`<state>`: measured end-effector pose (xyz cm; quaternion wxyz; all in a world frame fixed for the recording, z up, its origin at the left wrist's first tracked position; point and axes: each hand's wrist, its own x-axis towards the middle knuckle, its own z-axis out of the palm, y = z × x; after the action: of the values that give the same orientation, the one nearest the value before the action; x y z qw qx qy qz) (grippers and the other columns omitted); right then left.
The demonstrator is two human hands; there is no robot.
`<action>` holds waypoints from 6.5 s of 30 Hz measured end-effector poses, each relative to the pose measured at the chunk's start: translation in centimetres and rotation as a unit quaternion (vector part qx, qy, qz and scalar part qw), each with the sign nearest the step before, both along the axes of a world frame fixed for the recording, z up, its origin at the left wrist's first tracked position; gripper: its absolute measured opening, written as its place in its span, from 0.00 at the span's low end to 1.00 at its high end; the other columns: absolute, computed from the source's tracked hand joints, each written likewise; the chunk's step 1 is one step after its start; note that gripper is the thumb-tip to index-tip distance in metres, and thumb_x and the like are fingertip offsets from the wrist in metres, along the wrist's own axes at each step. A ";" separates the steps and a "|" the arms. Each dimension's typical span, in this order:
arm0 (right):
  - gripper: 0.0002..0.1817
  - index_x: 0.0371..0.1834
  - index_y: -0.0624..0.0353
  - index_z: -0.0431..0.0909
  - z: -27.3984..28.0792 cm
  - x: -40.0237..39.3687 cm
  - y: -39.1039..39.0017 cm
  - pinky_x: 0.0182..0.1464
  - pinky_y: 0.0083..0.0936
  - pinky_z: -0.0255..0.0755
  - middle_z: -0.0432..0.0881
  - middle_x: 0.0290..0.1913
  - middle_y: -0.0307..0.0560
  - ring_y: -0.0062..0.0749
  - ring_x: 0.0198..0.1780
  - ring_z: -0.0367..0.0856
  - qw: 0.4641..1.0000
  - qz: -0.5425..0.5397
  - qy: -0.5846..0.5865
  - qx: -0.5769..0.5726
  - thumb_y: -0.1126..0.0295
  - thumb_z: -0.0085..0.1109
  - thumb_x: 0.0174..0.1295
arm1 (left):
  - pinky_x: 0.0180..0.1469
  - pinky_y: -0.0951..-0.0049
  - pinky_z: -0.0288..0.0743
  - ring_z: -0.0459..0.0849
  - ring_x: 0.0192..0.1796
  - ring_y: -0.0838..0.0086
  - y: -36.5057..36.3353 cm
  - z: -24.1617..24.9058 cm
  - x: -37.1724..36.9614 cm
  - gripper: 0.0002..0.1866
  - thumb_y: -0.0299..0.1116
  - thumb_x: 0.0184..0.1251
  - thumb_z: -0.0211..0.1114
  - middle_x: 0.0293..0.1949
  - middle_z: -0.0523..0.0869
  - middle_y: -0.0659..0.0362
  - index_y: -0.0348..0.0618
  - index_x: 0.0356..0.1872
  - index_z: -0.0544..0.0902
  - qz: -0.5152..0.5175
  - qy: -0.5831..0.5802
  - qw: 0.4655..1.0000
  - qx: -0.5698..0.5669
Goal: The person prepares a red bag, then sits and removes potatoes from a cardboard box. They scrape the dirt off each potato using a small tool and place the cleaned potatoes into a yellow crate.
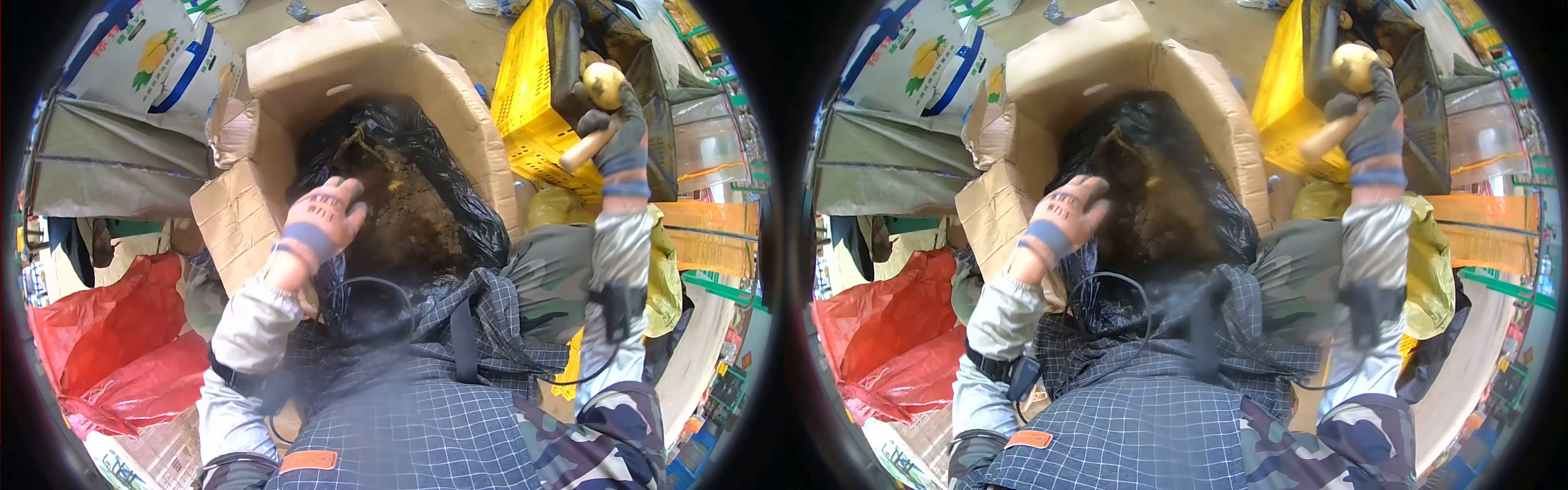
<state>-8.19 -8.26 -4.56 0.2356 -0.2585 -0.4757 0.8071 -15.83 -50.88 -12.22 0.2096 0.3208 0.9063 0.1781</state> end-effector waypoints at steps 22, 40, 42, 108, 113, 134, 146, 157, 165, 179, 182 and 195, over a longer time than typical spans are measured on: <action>0.18 0.57 0.68 0.81 1.2 2.5 -5.1 0.34 0.19 0.75 0.90 0.41 0.42 0.20 0.27 0.79 0.944 0.106 -0.010 0.312 0.67 0.48 0.74 | 0.76 0.58 0.62 0.65 0.75 0.48 11.1 -19.6 -1.5 0.47 0.46 0.52 0.80 0.73 0.69 0.42 0.42 0.73 0.68 -0.080 -0.126 0.981 0.124; 0.17 0.54 0.70 0.81 3.1 2.6 -9.9 0.28 0.14 0.70 0.87 0.38 0.44 0.14 0.26 0.74 0.960 0.153 -0.001 0.234 0.66 0.53 0.75 | 0.77 0.55 0.60 0.58 0.79 0.43 14.4 -16.4 3.4 0.50 0.53 0.56 0.75 0.78 0.61 0.43 0.43 0.76 0.63 -0.039 -0.058 0.994 -0.081; 0.16 0.53 0.69 0.81 2.2 2.6 -9.8 0.28 0.14 0.69 0.87 0.37 0.43 0.14 0.25 0.73 0.957 0.168 0.018 0.237 0.66 0.55 0.74 | 0.77 0.56 0.62 0.61 0.78 0.45 13.0 -18.6 0.9 0.47 0.51 0.57 0.74 0.76 0.64 0.42 0.42 0.75 0.65 0.036 -0.140 0.989 0.004; 0.42 0.68 0.63 0.72 -12.0 3.5 -22.4 0.69 0.41 0.66 0.75 0.65 0.70 0.59 0.66 0.74 0.833 0.303 -0.245 0.394 0.34 0.50 0.69 | 0.48 0.74 0.78 0.84 0.43 0.78 1.4 -3.2 5.2 0.25 0.51 0.76 0.61 0.39 0.89 0.58 0.33 0.44 0.86 0.325 -0.293 0.758 0.483; 0.47 0.66 0.68 0.74 -10.4 2.3 -21.2 0.69 0.41 0.67 0.78 0.62 0.71 0.59 0.67 0.74 0.809 0.330 -0.329 0.358 0.32 0.59 0.62 | 0.45 0.74 0.78 0.84 0.40 0.77 1.0 -4.3 5.3 0.22 0.48 0.76 0.62 0.37 0.90 0.58 0.33 0.44 0.86 0.342 -0.257 0.774 0.467; 0.28 0.64 0.60 0.73 -10.1 4.2 -24.3 0.31 0.23 0.81 0.82 0.51 0.49 0.30 0.40 0.85 0.899 0.338 -0.196 -0.200 0.55 0.62 0.67 | 0.39 0.75 0.79 0.86 0.33 0.73 2.7 -4.3 2.4 0.19 0.45 0.77 0.62 0.34 0.87 0.58 0.36 0.38 0.86 0.439 -0.301 0.605 0.592; 0.38 0.72 0.68 0.66 -10.5 3.1 -21.8 0.67 0.37 0.74 0.76 0.67 0.58 0.44 0.66 0.77 0.952 0.304 -0.024 0.030 0.53 0.58 0.64 | 0.68 0.63 0.72 0.80 0.63 0.62 0.0 -6.5 3.8 0.22 0.41 0.72 0.66 0.61 0.81 0.52 0.43 0.62 0.79 0.278 -0.426 0.662 0.551; 0.21 0.60 0.64 0.75 -10.6 0.6 -19.5 0.42 0.30 0.80 0.78 0.53 0.46 0.33 0.47 0.79 0.927 0.243 -0.140 0.249 0.69 0.63 0.65 | 0.56 0.60 0.82 0.87 0.50 0.63 -3.3 -0.9 2.7 0.14 0.39 0.73 0.64 0.45 0.87 0.52 0.40 0.49 0.80 0.096 -0.456 0.363 0.807; 0.14 0.54 0.61 0.78 -7.4 1.9 -19.0 0.20 0.24 0.74 0.83 0.42 0.47 0.28 0.21 0.76 0.919 0.277 -0.185 0.210 0.68 0.58 0.68 | 0.62 0.52 0.81 0.83 0.59 0.60 -36.3 15.9 10.7 0.24 0.50 0.68 0.65 0.56 0.84 0.52 0.43 0.55 0.80 0.303 0.047 0.422 0.853; 0.18 0.52 0.58 0.83 -5.3 1.7 -19.6 0.23 0.26 0.74 0.87 0.37 0.46 0.29 0.21 0.80 0.901 0.324 -0.177 0.228 0.58 0.66 0.67 | 0.62 0.59 0.79 0.83 0.60 0.58 -78.9 14.5 21.7 0.26 0.52 0.69 0.66 0.58 0.86 0.51 0.44 0.58 0.82 0.746 0.210 0.586 0.237; 0.17 0.51 0.59 0.84 -4.6 1.5 -17.5 0.23 0.29 0.76 0.88 0.37 0.47 0.30 0.20 0.80 0.859 0.355 -0.238 0.282 0.60 0.66 0.65 | 0.64 0.60 0.77 0.83 0.61 0.59 -81.4 16.7 19.7 0.28 0.55 0.68 0.67 0.58 0.86 0.51 0.46 0.59 0.82 0.690 0.380 0.601 -0.135; 0.31 0.68 0.58 0.72 -11.2 -1.0 -18.4 0.58 0.37 0.79 0.84 0.60 0.57 0.42 0.64 0.83 0.274 0.525 -0.383 0.709 0.60 0.66 0.62 | 0.60 0.66 0.77 0.86 0.55 0.63 -4.0 1.5 -1.9 0.17 0.36 0.68 0.68 0.52 0.87 0.50 0.44 0.55 0.86 0.052 0.085 0.981 0.169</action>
<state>-9.15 -26.68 -15.74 -0.3582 0.0369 -0.9285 -0.0911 -17.72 -54.84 -10.74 0.0653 0.3181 0.8929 0.3118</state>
